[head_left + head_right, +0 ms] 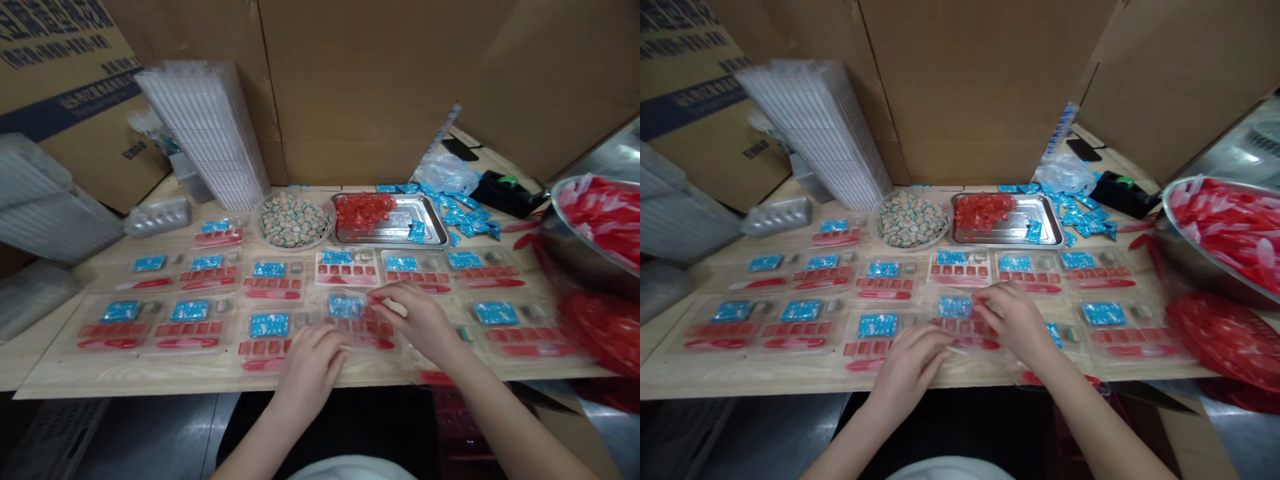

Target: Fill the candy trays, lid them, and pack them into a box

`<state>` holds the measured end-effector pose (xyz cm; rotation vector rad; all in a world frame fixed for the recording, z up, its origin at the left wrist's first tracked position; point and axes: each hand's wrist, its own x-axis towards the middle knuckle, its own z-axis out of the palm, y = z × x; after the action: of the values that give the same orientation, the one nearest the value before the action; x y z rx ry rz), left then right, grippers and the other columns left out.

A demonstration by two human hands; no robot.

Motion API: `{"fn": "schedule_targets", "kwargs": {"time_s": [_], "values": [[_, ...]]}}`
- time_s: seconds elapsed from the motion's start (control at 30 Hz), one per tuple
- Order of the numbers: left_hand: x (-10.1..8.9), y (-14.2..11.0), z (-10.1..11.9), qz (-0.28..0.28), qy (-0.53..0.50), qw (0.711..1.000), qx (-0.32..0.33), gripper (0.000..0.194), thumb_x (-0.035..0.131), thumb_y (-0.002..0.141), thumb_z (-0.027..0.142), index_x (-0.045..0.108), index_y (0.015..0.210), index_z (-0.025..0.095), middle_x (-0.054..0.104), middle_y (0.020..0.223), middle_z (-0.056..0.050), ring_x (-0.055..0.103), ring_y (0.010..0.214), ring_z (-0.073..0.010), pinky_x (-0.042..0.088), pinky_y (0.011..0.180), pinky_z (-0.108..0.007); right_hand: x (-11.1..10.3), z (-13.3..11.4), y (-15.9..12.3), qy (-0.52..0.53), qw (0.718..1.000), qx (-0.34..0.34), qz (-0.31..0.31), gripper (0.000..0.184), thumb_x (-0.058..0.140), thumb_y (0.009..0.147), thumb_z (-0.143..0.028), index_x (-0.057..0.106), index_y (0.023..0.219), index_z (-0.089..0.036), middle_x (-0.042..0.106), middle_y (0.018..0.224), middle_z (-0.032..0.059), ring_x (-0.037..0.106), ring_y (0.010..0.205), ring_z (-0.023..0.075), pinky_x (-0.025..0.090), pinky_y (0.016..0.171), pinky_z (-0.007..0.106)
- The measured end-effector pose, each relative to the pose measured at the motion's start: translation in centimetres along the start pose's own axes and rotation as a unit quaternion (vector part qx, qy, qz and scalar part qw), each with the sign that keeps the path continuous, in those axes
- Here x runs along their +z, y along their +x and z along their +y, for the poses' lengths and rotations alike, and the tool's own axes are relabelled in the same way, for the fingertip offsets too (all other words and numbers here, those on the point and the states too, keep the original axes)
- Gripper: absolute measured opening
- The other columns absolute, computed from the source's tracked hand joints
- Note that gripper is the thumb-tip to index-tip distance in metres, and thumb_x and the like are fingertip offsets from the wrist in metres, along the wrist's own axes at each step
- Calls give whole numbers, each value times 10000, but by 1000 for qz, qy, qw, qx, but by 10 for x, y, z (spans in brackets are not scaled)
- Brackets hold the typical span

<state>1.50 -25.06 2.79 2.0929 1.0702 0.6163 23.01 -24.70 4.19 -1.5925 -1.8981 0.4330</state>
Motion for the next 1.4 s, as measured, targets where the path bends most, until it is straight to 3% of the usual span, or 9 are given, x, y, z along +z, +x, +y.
{"fn": "schedule_targets", "kwargs": {"time_s": [0.13, 0.33, 0.5, 0.63, 0.77, 0.9, 1.1, 1.27, 1.4], "values": [[8, -4, -5, -26, 79, 994, 64, 176, 585, 807, 112, 608, 949, 214, 652, 1072, -18, 524, 1129, -218, 394, 954, -386, 18, -2, 11, -98, 989, -96, -47, 99, 596, 814, -154, 663, 883, -176, 668, 827, 58, 579, 841, 206, 481, 802, 356], [15, 0, -12, 1, 94, 991, 94, 136, 547, 842, 129, 613, 932, 207, 674, 1037, -19, 550, 1115, -222, 439, 920, -385, 32, -11, 13, -155, 983, -71, -72, 41, 636, 772, -130, 663, 772, -162, 654, 753, 61, 588, 770, 207, 482, 772, 346], [19, 0, -18, 13, 90, 991, 102, 130, 536, 856, 146, 616, 932, 215, 681, 1034, -13, 568, 1097, -221, 466, 890, -385, 15, 9, 45, -107, 978, -74, -161, 28, 621, 778, -192, 648, 772, -190, 660, 780, 38, 596, 783, 185, 468, 731, 292], [20, -1, -18, 20, 84, 990, 110, 154, 507, 875, 160, 620, 962, 220, 676, 1076, -27, 577, 1092, -223, 477, 878, -388, 1, 60, 113, -158, 982, 101, 7, 128, 532, 823, -235, 628, 884, -178, 666, 887, 76, 606, 780, 196, 454, 691, 296], [20, 0, -15, 12, 88, 993, 84, 150, 523, 868, 159, 625, 958, 223, 670, 1107, -24, 554, 1135, -230, 469, 910, -400, 5, 93, 156, -194, 970, 139, 51, 203, 555, 753, -147, 611, 943, -104, 652, 924, 163, 594, 858, 271, 442, 743, 367], [20, 0, -14, 9, 72, 994, 77, 145, 531, 864, 159, 627, 953, 221, 680, 1074, -25, 560, 1126, -213, 474, 906, -374, 3, 74, 133, -147, 985, 90, 25, 192, 524, 799, -180, 646, 947, -167, 663, 943, 94, 609, 828, 215, 460, 756, 332], [18, 1, -16, 9, 71, 995, 72, 132, 516, 871, 157, 632, 907, 209, 684, 1036, -29, 572, 1092, -203, 461, 926, -375, 5, -3, 63, -33, 965, -134, -224, 240, 483, 849, -131, 677, 959, -220, 652, 941, 53, 604, 868, 174, 474, 771, 285], [19, 2, -16, 15, 90, 992, 85, 132, 530, 854, 139, 636, 895, 205, 690, 994, -33, 588, 1054, -217, 484, 882, -380, 35, -30, 39, -154, 964, -90, -200, 180, 507, 820, -88, 654, 896, -157, 653, 840, 90, 598, 809, 215, 469, 727, 322], [20, 2, -17, 23, 88, 992, 88, 129, 533, 847, 131, 639, 866, 202, 694, 975, -30, 600, 1031, -215, 493, 869, -375, 33, -16, 50, -117, 970, -82, -195, 124, 595, 783, -169, 629, 902, -181, 665, 830, 64, 601, 792, 204, 456, 718, 302]]}}
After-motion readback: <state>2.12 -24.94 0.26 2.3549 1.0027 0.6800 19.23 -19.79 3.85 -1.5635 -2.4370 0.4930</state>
